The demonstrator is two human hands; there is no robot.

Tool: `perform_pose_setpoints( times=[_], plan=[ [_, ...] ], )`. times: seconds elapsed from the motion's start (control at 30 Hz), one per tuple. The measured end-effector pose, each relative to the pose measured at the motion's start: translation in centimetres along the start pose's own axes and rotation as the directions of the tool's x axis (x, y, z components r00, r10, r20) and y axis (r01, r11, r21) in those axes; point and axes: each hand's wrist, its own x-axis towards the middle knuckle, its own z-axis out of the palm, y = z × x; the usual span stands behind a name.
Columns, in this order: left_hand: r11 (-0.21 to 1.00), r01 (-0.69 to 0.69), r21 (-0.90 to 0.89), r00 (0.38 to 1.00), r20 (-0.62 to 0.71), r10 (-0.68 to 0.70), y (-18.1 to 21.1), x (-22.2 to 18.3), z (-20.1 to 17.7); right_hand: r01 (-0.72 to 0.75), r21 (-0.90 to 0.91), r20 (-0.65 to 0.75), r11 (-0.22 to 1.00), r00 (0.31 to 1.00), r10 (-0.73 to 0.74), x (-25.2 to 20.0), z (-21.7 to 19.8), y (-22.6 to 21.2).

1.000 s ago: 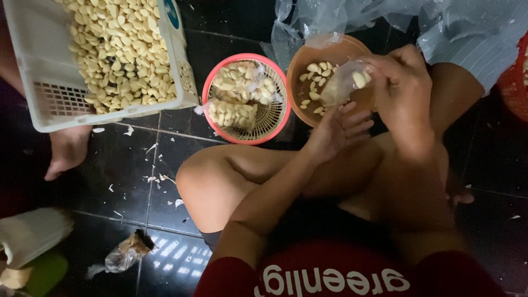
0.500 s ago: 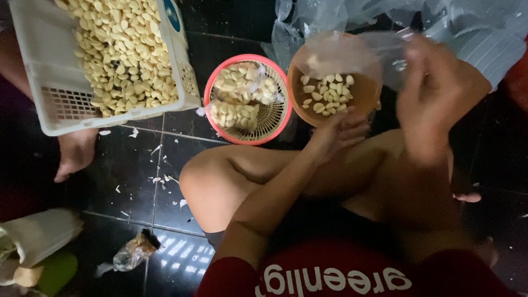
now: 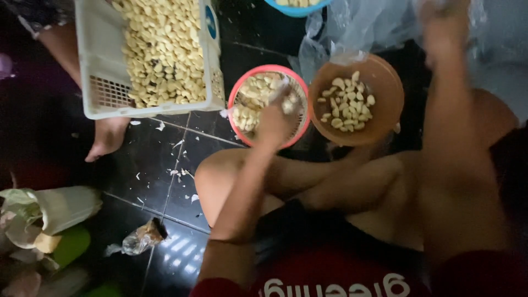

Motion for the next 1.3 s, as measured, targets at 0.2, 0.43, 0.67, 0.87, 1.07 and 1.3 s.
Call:
perform_pose_setpoints(
  times=[0.2, 0.43, 0.67, 0.87, 1.07, 1.3],
  plan=[
    [0.809, -0.067, 0.584, 0.877, -0.352, 0.327, -13.2, 8.2, -2.1, -0.075, 0.067, 0.098, 0.995, 0.993, 0.068, -0.1, 4.3, 6.8],
    [0.691, -0.042, 0.722, 0.870, -0.314, 0.381, -13.6, 9.7, -0.3, 0.144, -0.150, 0.289, 0.978, 0.952, -0.096, -10.0, 1.4, -6.6],
    [0.663, -0.017, 0.749, 0.866, -0.320, 0.384, -14.9, 11.1, 0.5, 0.201, -0.040, 0.630, 0.979, 0.765, -0.131, -19.5, 3.7, -9.6],
    [0.613, -0.007, 0.790, 0.880, -0.286, 0.379, -13.2, 9.9, 0.0, 0.299, -0.280, 0.728, 0.912, 0.686, -0.002, -18.8, 7.6, -7.6],
    [0.756, -0.057, 0.652, 0.903, -0.291, 0.318, -9.4, 5.6, -2.2, 0.365, -0.192, 0.672, 0.911, 0.726, -0.149, -19.2, 8.7, -9.1],
    [0.947, -0.294, 0.133, 0.942, -0.127, 0.310, -1.2, -2.8, -2.1, 0.628, 0.116, 0.223, 0.769, 0.738, -0.637, -19.0, 8.0, -9.7]
  ],
)
